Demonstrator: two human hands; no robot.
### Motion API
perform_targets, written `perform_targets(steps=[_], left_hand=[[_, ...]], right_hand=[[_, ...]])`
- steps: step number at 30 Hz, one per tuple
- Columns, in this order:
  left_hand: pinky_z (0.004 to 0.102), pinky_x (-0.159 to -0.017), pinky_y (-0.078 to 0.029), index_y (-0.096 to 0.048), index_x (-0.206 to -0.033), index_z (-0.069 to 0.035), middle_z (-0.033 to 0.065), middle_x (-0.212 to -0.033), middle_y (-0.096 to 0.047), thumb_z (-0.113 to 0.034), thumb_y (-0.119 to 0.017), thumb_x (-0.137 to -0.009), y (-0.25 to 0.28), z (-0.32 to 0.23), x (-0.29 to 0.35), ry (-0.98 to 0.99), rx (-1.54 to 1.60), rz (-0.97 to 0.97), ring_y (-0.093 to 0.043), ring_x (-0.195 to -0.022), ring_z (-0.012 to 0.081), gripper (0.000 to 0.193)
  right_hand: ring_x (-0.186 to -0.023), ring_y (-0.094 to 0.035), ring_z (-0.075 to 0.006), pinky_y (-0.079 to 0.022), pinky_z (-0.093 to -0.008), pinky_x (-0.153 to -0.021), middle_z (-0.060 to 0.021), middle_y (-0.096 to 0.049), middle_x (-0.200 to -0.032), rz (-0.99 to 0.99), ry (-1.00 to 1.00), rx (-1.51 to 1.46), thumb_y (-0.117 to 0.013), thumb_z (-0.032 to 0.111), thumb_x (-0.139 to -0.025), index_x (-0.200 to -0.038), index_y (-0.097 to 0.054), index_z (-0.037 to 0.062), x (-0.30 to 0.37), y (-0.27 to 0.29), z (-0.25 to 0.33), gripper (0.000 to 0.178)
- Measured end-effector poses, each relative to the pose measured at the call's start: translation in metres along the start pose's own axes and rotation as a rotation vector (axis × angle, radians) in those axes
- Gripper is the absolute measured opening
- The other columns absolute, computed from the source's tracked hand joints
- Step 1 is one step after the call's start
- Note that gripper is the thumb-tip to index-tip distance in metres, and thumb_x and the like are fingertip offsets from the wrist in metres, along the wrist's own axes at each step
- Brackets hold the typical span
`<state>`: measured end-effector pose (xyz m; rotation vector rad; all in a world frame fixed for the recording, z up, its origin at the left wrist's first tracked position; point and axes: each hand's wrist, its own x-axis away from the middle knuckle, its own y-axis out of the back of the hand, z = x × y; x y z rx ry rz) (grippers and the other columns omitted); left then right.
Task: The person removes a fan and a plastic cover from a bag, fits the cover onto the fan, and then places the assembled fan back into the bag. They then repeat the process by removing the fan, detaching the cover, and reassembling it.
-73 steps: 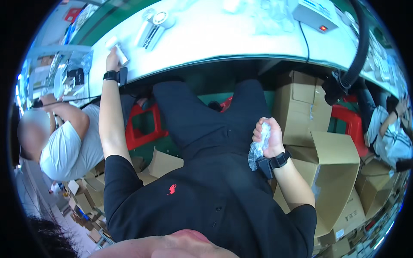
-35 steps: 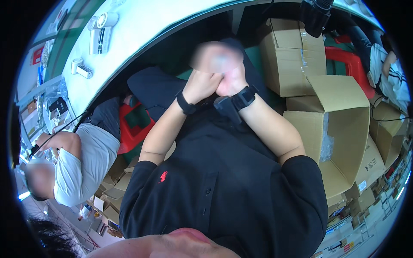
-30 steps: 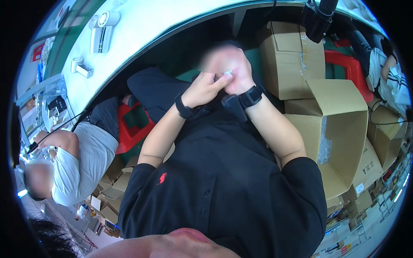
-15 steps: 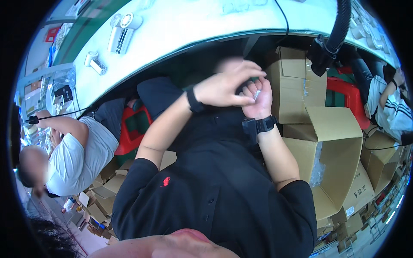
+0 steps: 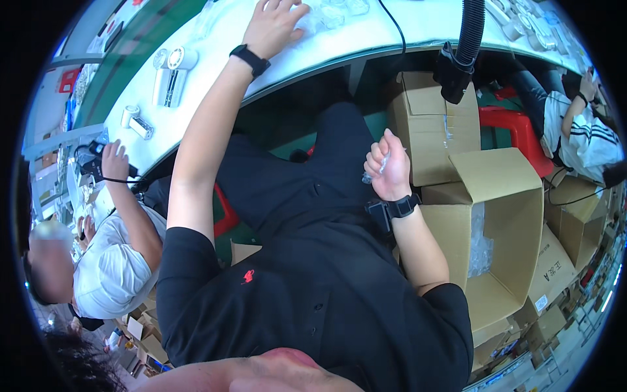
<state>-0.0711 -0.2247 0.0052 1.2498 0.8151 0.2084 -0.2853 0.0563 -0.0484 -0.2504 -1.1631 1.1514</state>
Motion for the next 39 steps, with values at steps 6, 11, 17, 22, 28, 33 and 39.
perform_targets(steps=[6, 11, 17, 22, 28, 33, 39], left_hand=[[0.0385, -0.081, -0.052, -0.055, -0.117, -0.007, 0.0129, -0.106, -0.063, -0.019, -0.074, -0.079, 0.021, -0.029, 0.059, 0.313, 0.543, -0.219, -0.065, -0.094, 0.0327, 0.045], [0.0355, -0.071, -0.054, -0.057, -0.111, -0.007, 0.0107, -0.098, -0.063, -0.011, -0.076, -0.075, 0.099, -0.068, 0.097, 0.243, 0.630, -0.242, -0.067, -0.086, 0.0286, 0.041], [0.0339, -0.062, -0.051, -0.059, -0.092, -0.009, 0.0082, -0.087, -0.062, -0.020, -0.068, -0.079, 0.092, -0.110, 0.142, 0.048, 0.493, 0.151, -0.064, -0.074, 0.0265, 0.020], [0.0374, -0.062, -0.052, -0.060, -0.094, -0.007, 0.0103, -0.083, -0.064, -0.019, -0.069, -0.078, 0.075, -0.154, 0.186, 0.293, 0.713, 0.300, -0.065, -0.072, 0.0300, 0.022], [0.0368, -0.063, -0.053, -0.058, -0.102, -0.004, 0.0140, -0.085, -0.066, -0.014, -0.063, -0.083, 0.074, -0.180, 0.184, 0.429, 0.851, 0.255, -0.065, -0.071, 0.0311, 0.022], [0.0318, -0.065, -0.051, -0.055, -0.105, -0.003, 0.0109, -0.084, -0.065, -0.016, -0.055, -0.093, 0.057, -0.183, 0.191, 0.768, 1.261, 0.502, -0.065, -0.068, 0.0217, 0.018], [0.0273, -0.067, -0.049, -0.055, -0.103, -0.003, 0.0050, -0.083, -0.062, -0.022, -0.049, -0.099, 0.055, -0.189, 0.203, 0.847, 1.685, 0.694, -0.061, -0.069, 0.0122, 0.020]], right_hand=[[-0.047, -0.034, -0.0092, -0.027, -0.0220, -0.044, 0.0004, -0.043, -0.059, -0.017, 0.459, 0.511, -0.049, 0.024, -0.101, -0.079, -0.056, 0.0124, 0.000, -0.072, 0.024, 0.026], [-0.063, -0.061, -0.0227, -0.048, -0.0296, -0.056, -0.0117, -0.064, -0.077, 0.450, 1.124, 1.448, -0.065, 0.021, -0.089, -0.106, -0.065, 0.0058, 0.002, -0.148, 0.039, 0.024], [-0.074, -0.067, -0.0331, -0.053, -0.0432, -0.063, -0.0141, -0.069, -0.079, 0.717, 0.432, 2.029, -0.060, 0.043, -0.089, -0.091, -0.072, 0.0148, -0.018, -0.121, -0.007, 0.031], [-0.077, -0.067, -0.0333, -0.052, -0.0409, -0.070, -0.0163, -0.069, -0.080, 0.801, 0.228, 1.611, -0.060, 0.039, -0.092, -0.092, -0.072, 0.0139, -0.015, -0.074, -0.027, 0.028], [-0.075, -0.064, -0.0220, -0.049, -0.0319, -0.070, -0.0076, -0.067, -0.081, 0.680, 0.344, 1.149, -0.064, 0.023, -0.093, -0.090, -0.068, 0.0065, -0.011, -0.037, -0.041, 0.017], [-0.077, -0.060, -0.0131, -0.046, -0.0271, -0.068, -0.0028, -0.063, -0.083, 0.425, 0.106, 0.815, -0.063, 0.024, -0.095, -0.089, -0.061, 0.0056, -0.020, -0.037, -0.032, 0.019], [-0.074, -0.056, -0.0092, -0.044, -0.0238, -0.066, 0.0003, -0.058, -0.078, 0.355, -0.077, 0.424, -0.063, 0.019, -0.095, -0.090, -0.055, 0.0086, -0.023, -0.046, -0.017, 0.014]])
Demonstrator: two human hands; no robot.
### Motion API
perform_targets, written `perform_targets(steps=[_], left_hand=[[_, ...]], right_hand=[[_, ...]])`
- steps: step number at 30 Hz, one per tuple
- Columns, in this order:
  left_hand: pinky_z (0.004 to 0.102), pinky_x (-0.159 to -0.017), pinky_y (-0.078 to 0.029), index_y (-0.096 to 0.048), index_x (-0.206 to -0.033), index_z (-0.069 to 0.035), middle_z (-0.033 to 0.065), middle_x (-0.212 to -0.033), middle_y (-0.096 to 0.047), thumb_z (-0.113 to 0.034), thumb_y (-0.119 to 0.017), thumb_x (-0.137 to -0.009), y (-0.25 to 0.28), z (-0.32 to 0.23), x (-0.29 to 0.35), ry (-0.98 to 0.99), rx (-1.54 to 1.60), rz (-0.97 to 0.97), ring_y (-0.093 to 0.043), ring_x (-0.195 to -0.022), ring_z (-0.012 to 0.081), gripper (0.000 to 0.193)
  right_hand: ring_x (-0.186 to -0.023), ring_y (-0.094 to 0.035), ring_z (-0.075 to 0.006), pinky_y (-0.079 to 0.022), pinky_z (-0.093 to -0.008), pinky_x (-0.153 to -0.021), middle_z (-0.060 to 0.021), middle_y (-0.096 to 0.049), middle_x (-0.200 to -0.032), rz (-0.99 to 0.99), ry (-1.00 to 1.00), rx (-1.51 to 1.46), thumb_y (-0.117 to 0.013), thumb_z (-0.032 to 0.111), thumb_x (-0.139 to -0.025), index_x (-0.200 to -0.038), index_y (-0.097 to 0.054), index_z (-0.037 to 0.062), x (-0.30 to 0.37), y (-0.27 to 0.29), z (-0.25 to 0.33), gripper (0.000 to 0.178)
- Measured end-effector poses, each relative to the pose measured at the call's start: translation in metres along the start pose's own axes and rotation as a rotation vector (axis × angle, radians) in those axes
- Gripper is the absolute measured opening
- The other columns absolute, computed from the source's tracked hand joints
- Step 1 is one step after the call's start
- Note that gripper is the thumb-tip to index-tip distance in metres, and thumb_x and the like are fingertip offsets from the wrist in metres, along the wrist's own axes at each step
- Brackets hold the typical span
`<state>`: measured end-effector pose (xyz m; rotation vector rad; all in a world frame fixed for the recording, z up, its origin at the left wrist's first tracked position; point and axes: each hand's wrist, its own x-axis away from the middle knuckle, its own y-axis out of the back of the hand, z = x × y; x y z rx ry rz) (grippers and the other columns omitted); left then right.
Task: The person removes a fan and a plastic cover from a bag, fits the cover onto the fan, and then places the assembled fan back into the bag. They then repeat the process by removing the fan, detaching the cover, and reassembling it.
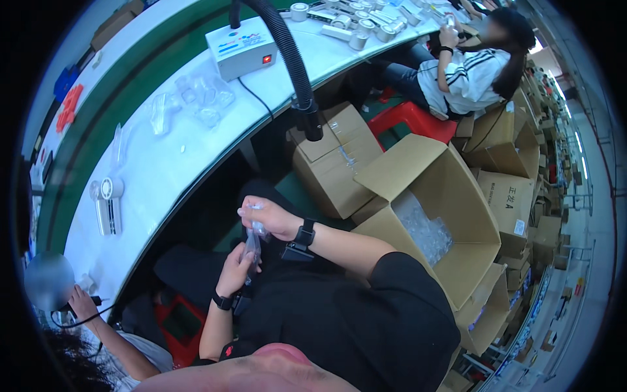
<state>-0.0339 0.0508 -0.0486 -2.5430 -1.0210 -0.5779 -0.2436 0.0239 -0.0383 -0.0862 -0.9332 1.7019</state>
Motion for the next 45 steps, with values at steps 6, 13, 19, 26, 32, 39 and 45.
perform_targets(steps=[6, 13, 19, 26, 32, 39, 45], left_hand=[[0.0256, -0.068, -0.048, -0.055, -0.103, -0.002, 0.0044, -0.084, -0.061, -0.027, -0.049, -0.100, -0.003, 0.015, 0.001, -0.028, -0.015, -0.070, -0.060, -0.070, 0.0118, 0.026], [0.0251, -0.070, -0.048, -0.056, -0.106, -0.002, 0.0044, -0.088, -0.061, -0.029, -0.049, -0.101, 0.002, 0.012, 0.004, -0.077, -0.016, -0.069, -0.060, -0.072, 0.0112, 0.028], [0.0280, -0.076, -0.051, -0.061, -0.104, -0.003, 0.0027, -0.092, -0.062, -0.018, -0.050, -0.101, 0.010, 0.019, -0.001, -0.206, 0.291, -0.209, -0.061, -0.085, 0.0128, 0.019], [0.0348, -0.073, -0.051, -0.058, -0.113, -0.008, 0.0097, -0.093, -0.067, -0.032, -0.064, -0.092, 0.004, 0.021, 0.018, -0.305, -0.162, -0.448, -0.066, -0.083, 0.0239, 0.032], [0.0382, -0.076, -0.050, -0.050, -0.123, -0.008, 0.0104, -0.094, -0.066, -0.032, -0.072, -0.085, -0.009, 0.022, 0.030, -0.289, -0.260, -0.452, -0.065, -0.086, 0.0293, 0.050], [0.0421, -0.078, -0.049, -0.045, -0.126, -0.007, 0.0119, -0.091, -0.066, -0.032, -0.073, -0.083, -0.001, 0.057, 0.016, -0.209, -0.337, -0.340, -0.064, -0.087, 0.0341, 0.057], [0.0368, -0.066, -0.050, -0.045, -0.122, -0.004, 0.0092, -0.082, -0.064, -0.023, -0.071, -0.085, -0.002, 0.039, 0.014, -0.375, -0.136, -0.409, -0.065, -0.076, 0.0239, 0.048]], right_hand=[[-0.071, -0.054, -0.0082, -0.044, -0.0236, -0.066, 0.0019, -0.054, -0.079, -0.085, 0.158, 0.245, -0.067, 0.012, -0.090, -0.090, -0.055, 0.0096, -0.007, -0.002, -0.012, 0.012], [-0.075, -0.055, -0.0069, -0.044, -0.0234, -0.063, 0.0021, -0.054, -0.082, 0.000, 0.061, -0.382, -0.069, 0.005, -0.087, -0.094, -0.052, 0.0098, -0.004, -0.027, 0.035, 0.019], [-0.091, -0.061, -0.0226, -0.051, -0.0362, -0.078, -0.0074, -0.059, -0.099, 0.133, 0.311, 0.972, -0.079, 0.014, -0.078, -0.116, -0.057, 0.0061, 0.004, -0.023, 0.014, 0.045], [-0.087, -0.060, -0.0348, -0.049, -0.0385, -0.078, -0.0153, -0.062, -0.090, 0.367, 0.234, 1.507, -0.064, 0.003, -0.081, -0.112, -0.064, 0.0032, -0.005, -0.014, 0.003, 0.030], [-0.106, -0.061, -0.0340, -0.044, -0.0391, -0.100, -0.0161, -0.064, -0.117, -0.126, 0.264, 0.805, -0.050, 0.007, -0.088, -0.126, -0.058, 0.0001, 0.003, 0.212, 0.049, 0.040], [-0.105, -0.059, -0.0342, -0.044, -0.0416, -0.099, -0.0168, -0.062, -0.117, -0.410, 0.283, 0.704, -0.047, 0.015, -0.091, -0.125, -0.058, 0.0018, -0.025, 0.118, 0.102, 0.038], [-0.105, -0.058, -0.0344, -0.043, -0.0438, -0.098, -0.0173, -0.061, -0.116, -0.443, 0.320, 0.581, -0.045, 0.021, -0.093, -0.124, -0.057, 0.0033, -0.040, 0.124, 0.122, 0.038]])
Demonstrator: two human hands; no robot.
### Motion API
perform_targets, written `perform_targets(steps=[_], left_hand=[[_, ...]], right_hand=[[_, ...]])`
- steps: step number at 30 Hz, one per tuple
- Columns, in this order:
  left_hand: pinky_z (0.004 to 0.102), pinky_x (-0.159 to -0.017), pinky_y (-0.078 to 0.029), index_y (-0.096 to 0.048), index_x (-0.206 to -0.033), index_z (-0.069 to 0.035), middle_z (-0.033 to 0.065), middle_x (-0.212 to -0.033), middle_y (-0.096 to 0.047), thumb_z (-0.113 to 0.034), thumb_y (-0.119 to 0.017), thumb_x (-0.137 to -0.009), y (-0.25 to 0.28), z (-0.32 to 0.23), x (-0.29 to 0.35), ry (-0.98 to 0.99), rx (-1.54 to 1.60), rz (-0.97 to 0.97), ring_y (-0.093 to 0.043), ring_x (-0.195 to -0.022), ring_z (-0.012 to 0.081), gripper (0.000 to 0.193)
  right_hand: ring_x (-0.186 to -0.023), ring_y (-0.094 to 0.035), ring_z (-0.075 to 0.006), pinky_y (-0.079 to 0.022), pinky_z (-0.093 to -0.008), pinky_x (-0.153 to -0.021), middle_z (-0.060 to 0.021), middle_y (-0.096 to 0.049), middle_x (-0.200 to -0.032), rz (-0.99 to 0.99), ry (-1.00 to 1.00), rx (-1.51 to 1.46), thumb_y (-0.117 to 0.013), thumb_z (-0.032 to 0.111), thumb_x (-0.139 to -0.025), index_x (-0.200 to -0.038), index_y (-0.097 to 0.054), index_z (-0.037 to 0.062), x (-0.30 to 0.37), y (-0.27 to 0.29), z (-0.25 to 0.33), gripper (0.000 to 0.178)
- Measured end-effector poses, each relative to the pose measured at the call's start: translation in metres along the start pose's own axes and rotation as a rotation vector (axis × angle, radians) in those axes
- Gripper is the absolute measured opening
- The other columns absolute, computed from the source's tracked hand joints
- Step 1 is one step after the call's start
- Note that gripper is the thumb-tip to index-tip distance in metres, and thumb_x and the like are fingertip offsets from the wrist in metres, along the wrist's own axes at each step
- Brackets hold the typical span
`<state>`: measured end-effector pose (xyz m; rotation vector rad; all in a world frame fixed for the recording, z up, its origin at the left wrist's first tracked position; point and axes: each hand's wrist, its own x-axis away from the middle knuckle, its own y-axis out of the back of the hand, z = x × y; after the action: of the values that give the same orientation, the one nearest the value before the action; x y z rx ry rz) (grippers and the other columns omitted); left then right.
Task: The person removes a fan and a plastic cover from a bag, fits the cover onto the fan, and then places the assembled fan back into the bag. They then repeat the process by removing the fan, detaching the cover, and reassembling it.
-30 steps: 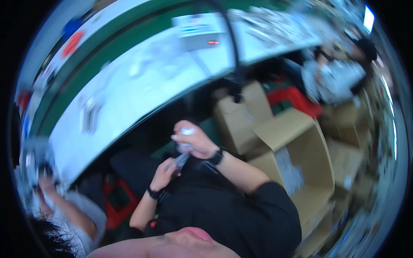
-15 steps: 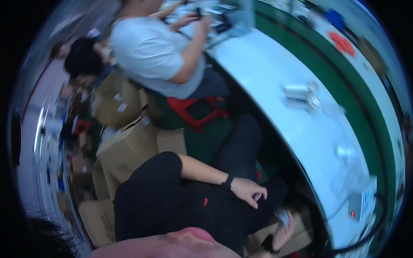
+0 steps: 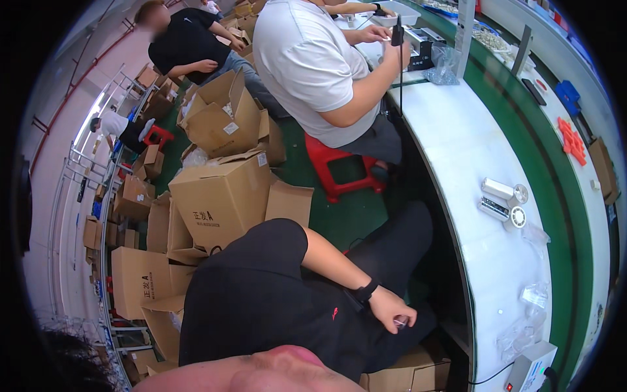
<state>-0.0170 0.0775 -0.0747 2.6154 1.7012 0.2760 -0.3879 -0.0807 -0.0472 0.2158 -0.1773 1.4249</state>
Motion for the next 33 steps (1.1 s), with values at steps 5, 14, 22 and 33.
perform_targets(steps=[5, 14, 22, 33], left_hand=[[0.0300, -0.053, -0.049, -0.045, -0.120, -0.003, 0.0076, -0.078, -0.060, -0.010, -0.067, -0.085, -0.017, -0.033, -0.058, 0.147, 0.598, -0.078, -0.063, -0.065, 0.0157, 0.041], [0.0248, -0.055, -0.051, -0.055, -0.101, -0.007, 0.0028, -0.083, -0.060, -0.013, -0.063, -0.092, -0.066, -0.060, -0.164, 0.269, 1.111, 0.046, -0.064, -0.071, 0.0110, 0.013], [0.0245, -0.055, -0.048, -0.055, -0.103, -0.009, 0.0013, -0.089, -0.061, -0.028, -0.059, -0.098, -0.184, -0.065, -0.207, 0.452, 0.822, 0.446, -0.058, -0.067, 0.0099, 0.020], [0.0255, -0.065, -0.050, -0.048, -0.126, -0.004, 0.0065, -0.096, -0.062, -0.039, -0.048, -0.102, -0.170, -0.064, -0.170, 0.305, 0.725, 0.536, -0.059, -0.073, 0.0109, 0.042]], right_hand=[[-0.104, -0.057, -0.0346, -0.043, -0.0456, -0.098, -0.0178, -0.060, -0.116, -0.142, 0.039, -0.101, -0.042, 0.027, -0.095, -0.123, -0.057, 0.0045, -0.007, 0.048, 0.013, 0.038], [-0.096, -0.054, -0.0300, -0.044, -0.0461, -0.088, -0.0122, -0.058, -0.104, 0.285, 0.206, -0.744, -0.047, 0.043, -0.095, -0.119, -0.058, 0.0083, -0.144, 0.155, 0.029, 0.044], [-0.090, -0.062, -0.0293, -0.049, -0.0379, -0.080, -0.0128, -0.067, -0.096, -0.604, 0.295, 0.403, -0.065, 0.039, -0.085, -0.107, -0.065, 0.0041, -0.166, 0.212, 0.036, 0.042], [-0.119, -0.056, -0.0398, -0.042, -0.0410, -0.104, -0.0275, -0.054, -0.133, -1.004, 0.021, 0.727, -0.079, 0.050, -0.067, -0.139, -0.043, -0.0001, -0.206, 0.277, 0.022, 0.095]])
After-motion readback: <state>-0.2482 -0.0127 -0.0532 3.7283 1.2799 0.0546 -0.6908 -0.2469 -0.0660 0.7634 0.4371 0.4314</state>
